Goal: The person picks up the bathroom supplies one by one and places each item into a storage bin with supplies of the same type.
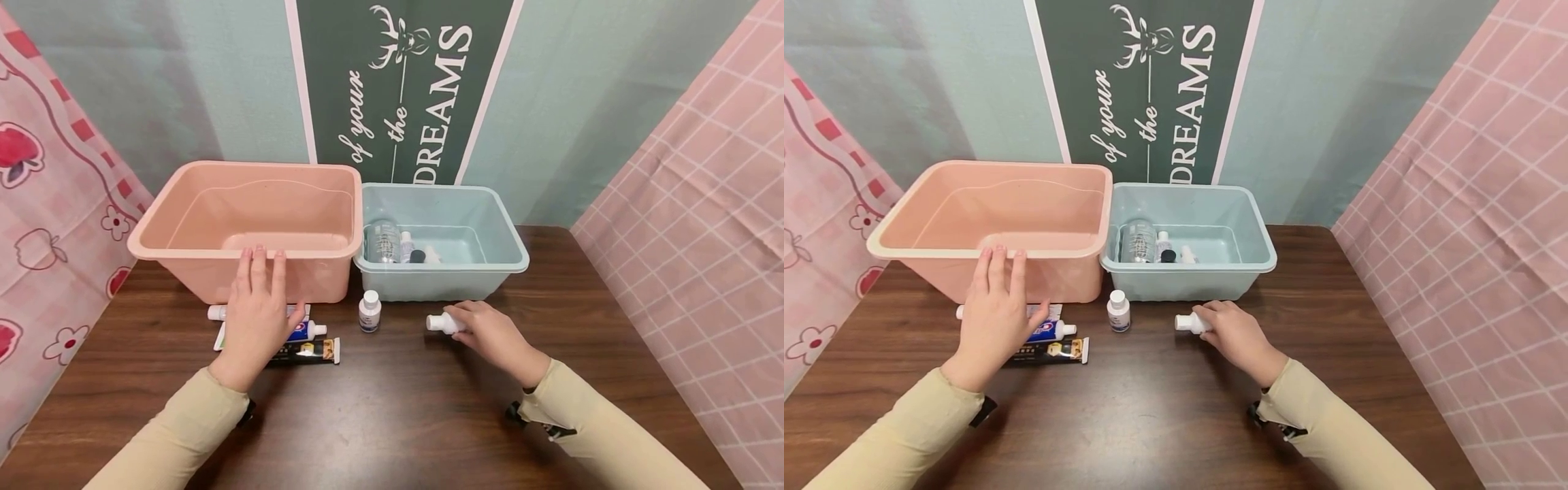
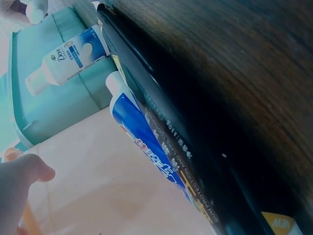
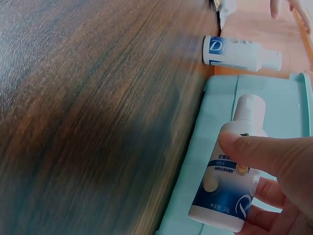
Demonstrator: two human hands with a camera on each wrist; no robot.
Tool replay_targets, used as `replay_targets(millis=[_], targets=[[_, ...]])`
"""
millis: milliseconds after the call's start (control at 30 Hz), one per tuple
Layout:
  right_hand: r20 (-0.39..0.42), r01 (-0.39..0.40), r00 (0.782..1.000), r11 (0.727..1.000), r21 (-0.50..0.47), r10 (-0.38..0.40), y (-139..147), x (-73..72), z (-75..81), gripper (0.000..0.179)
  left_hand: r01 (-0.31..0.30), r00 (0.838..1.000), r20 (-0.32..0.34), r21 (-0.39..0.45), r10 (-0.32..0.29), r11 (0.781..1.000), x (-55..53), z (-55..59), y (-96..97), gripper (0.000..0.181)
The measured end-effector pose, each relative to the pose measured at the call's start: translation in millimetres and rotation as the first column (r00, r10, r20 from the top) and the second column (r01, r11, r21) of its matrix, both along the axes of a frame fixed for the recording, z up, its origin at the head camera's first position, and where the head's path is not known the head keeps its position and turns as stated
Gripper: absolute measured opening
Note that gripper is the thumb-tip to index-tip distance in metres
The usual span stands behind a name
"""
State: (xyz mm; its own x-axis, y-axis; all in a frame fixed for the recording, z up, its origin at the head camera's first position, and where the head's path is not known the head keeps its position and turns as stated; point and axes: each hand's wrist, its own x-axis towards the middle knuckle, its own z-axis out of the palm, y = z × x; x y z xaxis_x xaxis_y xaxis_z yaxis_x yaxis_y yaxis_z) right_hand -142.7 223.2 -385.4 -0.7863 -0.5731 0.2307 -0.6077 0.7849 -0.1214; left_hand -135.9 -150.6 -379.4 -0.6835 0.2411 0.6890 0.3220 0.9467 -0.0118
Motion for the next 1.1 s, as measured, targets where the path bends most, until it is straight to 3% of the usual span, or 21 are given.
replay_targets(millis=[200,433,667,1100], targets=[[0.004,-0.005,1.0,1.0,-0.009,0.005,1.2,-0.9,2.7,0.044,0.001,0.999,-0.036,0.021,0.0,1.0,-1.0,-1.3,-0.6,0.091],[0.007,-0.002,1.0,1.0,-0.009,0.002,4.4,-2.9,3.8,0.045,0.006,1.0,0.001,0.008,-0.006,1.0,-0.7,-0.8,-2.0,0.087],[0.011,0.005,1.0,1.0,-0.014,-0.005,6.9,-3.8,6.5,0.045,0.013,1.0,-0.022,0.02,-0.013,1.0,-1.3,-0.5,-1.3,0.088],[0.0,0.029,1.0,1.0,0.002,-0.029,12.7,-5.1,14.9,0.045,0.011,1.0,-0.005,0.007,-0.011,1.0,-1.4,0.0,-1.2,0.089]])
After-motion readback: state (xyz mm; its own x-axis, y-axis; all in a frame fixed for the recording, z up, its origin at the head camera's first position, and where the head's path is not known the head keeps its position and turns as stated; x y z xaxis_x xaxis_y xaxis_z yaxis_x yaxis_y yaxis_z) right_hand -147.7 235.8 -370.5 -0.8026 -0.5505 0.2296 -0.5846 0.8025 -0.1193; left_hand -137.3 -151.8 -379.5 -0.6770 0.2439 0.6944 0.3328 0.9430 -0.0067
